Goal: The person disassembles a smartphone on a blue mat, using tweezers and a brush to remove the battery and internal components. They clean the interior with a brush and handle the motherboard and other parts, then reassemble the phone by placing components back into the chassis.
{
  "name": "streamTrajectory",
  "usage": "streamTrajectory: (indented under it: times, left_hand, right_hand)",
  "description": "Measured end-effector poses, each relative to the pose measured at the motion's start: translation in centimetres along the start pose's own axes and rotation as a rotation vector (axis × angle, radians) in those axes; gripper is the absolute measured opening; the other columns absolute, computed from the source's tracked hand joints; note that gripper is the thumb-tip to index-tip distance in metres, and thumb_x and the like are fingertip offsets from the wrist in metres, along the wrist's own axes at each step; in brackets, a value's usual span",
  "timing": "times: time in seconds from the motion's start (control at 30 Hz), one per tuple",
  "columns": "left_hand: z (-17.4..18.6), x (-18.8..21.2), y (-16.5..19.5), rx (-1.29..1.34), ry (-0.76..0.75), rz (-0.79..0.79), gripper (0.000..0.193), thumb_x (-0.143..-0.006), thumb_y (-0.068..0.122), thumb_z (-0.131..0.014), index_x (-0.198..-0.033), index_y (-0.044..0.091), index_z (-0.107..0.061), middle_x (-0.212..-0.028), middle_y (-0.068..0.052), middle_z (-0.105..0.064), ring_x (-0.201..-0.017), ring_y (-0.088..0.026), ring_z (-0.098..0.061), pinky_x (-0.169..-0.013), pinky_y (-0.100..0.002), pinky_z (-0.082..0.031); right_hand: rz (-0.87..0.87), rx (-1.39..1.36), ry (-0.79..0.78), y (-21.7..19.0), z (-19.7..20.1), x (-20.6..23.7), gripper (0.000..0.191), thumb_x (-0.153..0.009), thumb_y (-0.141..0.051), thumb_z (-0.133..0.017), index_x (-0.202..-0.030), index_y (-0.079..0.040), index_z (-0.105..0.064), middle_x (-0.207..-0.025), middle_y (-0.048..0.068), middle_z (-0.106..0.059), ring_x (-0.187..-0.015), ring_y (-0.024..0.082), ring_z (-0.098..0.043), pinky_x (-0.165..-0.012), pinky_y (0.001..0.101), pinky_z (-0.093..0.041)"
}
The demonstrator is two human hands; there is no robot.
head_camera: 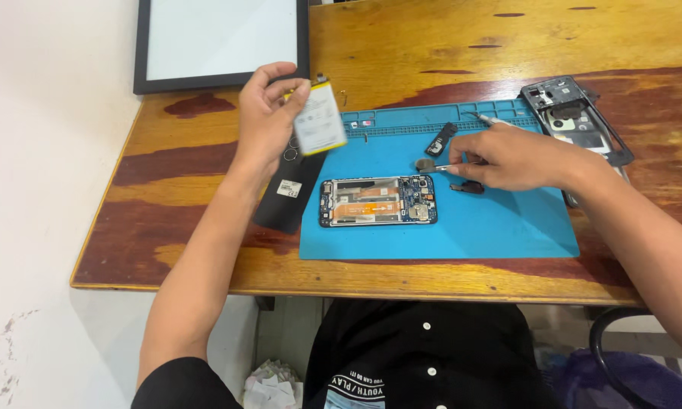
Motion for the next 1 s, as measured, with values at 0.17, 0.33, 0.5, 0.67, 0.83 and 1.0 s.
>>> streamTrajectory:
  times: [0.17,0.33,0.5,0.67,0.83,1.0]
  left_hand:
    - [1.6,-0.1,0.6,-0.388,-0.175,0.219,0.040,-0.093,0.012,-0.073,-0.129,0.002,-0.060,-0.107,-0.010,-0.075,-0.094,-0.013,-0.073,-0.082,-0.027,-0.060]
    - [2.8,0.2,0.8,-0.520,-0.432,0.298,0.034,-0.093,0.010,-0.072,-0.127,0.004,-0.066,-0.103,-0.012,-0.078,-0.092,-0.013,-0.069,-0.080,-0.028,-0.054]
    - [4.1,0.3,1.0,-0.698,-0.552,0.403,0.031,-0.090,0.010,-0.071,-0.121,0.010,-0.067,-0.098,-0.001,-0.075,-0.088,-0.010,-0.068,-0.072,-0.030,-0.055]
    - [4.3,0.4,0.1,-0.799,-0.723,0.321,0.027,-0.086,0.007,-0.076,-0.113,0.008,-0.069,-0.089,-0.001,-0.078,-0.085,-0.009,-0.071,-0.074,-0.029,-0.053]
    - [4.2,0.3,-1.0,-0.860,-0.677,0.257,0.027,-0.084,0.005,-0.077,-0.110,0.006,-0.070,-0.088,-0.003,-0.079,-0.083,-0.011,-0.074,-0.075,-0.031,-0.056]
    - [4.2,0.3,-1.4,-0.973,-0.573,0.165,0.039,-0.072,0.008,-0.089,-0.105,0.003,-0.069,-0.092,-0.007,-0.075,-0.080,-0.016,-0.071,-0.073,-0.033,-0.059]
  right_hand:
    - [-0.052,0.061,-0.039,0.0,-0.2,0.0,0.026,-0.100,-0.037,-0.061,-0.097,-0.013,-0.072,-0.058,0.010,-0.066,-0.057,0.027,-0.059,-0.081,0.0399,-0.048]
    - [-0.040,0.080,-0.032,0.2,-0.5,-0.1,0.026,-0.099,-0.038,-0.060,-0.098,-0.014,-0.071,-0.055,0.011,-0.064,-0.056,0.027,-0.060,-0.093,0.0402,-0.045]
    - [-0.109,-0.037,-0.079,0.7,-0.7,-0.3,0.022,-0.101,-0.032,-0.057,-0.109,-0.016,-0.069,-0.067,0.002,-0.068,-0.064,0.020,-0.066,-0.081,0.0481,-0.053]
    - [-0.032,0.089,-0.036,0.2,-0.6,-0.1,0.022,-0.099,-0.034,-0.060,-0.102,-0.015,-0.070,-0.065,0.010,-0.071,-0.065,0.027,-0.068,-0.105,0.0422,-0.042]
    - [-0.086,0.078,-0.067,-0.2,-0.4,0.1,0.022,-0.101,-0.033,-0.059,-0.105,-0.013,-0.069,-0.068,0.007,-0.071,-0.067,0.025,-0.068,-0.094,0.0433,-0.049]
    - [0.047,0.079,-0.008,-0.1,-0.5,0.1,0.023,-0.099,-0.032,-0.058,-0.102,-0.014,-0.071,-0.060,0.006,-0.071,-0.058,0.023,-0.066,-0.103,0.0429,-0.038]
Point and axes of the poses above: each hand's wrist, its own x-axis away from the middle knuckle, its own z-axis out of the back of the hand, y = z × x, the point moved 1 cm from there along -x, towards the middle knuckle
